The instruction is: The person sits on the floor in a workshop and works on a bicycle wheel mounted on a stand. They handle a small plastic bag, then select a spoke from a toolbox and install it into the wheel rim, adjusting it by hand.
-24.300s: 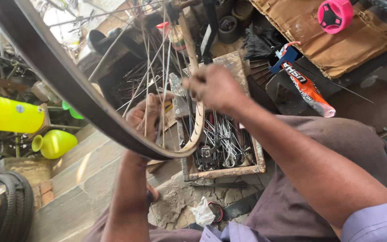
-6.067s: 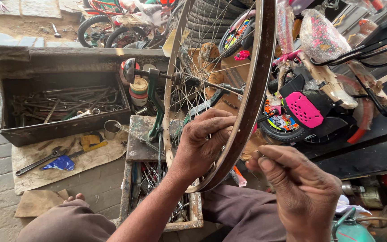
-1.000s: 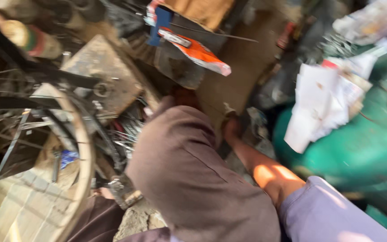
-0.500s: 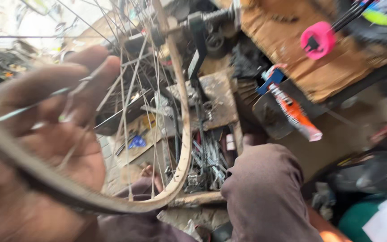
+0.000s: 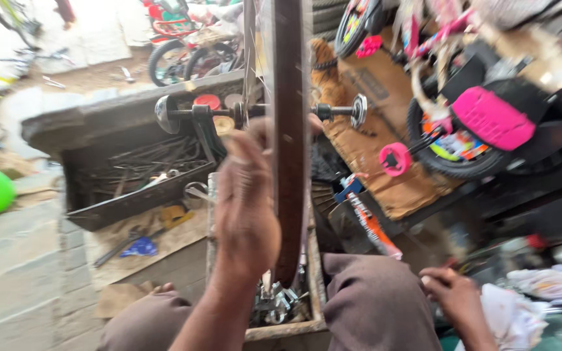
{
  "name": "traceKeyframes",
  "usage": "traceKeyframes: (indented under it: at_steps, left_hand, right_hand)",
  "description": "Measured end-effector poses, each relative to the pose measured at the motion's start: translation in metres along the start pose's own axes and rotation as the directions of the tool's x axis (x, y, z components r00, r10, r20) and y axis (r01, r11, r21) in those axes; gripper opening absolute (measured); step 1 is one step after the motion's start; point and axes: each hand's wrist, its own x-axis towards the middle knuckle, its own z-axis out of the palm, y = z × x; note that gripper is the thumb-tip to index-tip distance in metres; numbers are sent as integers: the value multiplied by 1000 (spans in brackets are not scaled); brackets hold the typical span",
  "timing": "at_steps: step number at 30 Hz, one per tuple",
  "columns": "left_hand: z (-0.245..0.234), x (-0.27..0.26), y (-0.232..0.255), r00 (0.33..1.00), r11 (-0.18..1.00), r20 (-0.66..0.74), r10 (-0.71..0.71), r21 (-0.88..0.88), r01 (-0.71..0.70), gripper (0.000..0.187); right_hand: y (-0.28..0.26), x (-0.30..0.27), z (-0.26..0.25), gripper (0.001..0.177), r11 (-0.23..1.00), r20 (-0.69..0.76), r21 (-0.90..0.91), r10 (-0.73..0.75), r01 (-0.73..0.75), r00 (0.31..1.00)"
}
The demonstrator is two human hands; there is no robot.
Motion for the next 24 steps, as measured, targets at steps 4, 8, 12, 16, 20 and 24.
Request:
traceKeyframes:
  at_steps: [4, 8, 12, 16, 20, 24]
  left_hand:
    - [14, -5, -14, 998, 833, 13, -68, -550, 63, 40]
    - [11, -5, -18, 995, 956, -29, 96, -275, -100, 37]
    - [11, -3, -16, 977, 969, -47, 207, -131, -211, 36]
    - [12, -1, -13, 976, 971, -58, 212, -102, -217, 36]
    - [10, -3, -12, 972, 967, -53, 230, -98, -235, 36]
    - [11, -4, -14, 965, 960, -66, 255, -105, -261, 36]
  right_hand:
    - [-117, -52, -59, 25, 861, -49, 467, -204, 203, 978]
    - [-237, -121, -63, 26, 748, -5, 536, -462, 392, 887]
    - [-327, -184, -49, 22, 676, -63, 387, -659, 628, 749]
    - [-394, -221, -34, 18, 594, -140, -9, -797, 804, 587]
    - [-429, -230, -18, 17, 447, -120, -154, -894, 881, 433]
    - [-438, -233, -13, 18, 392, -101, -240, -920, 888, 379]
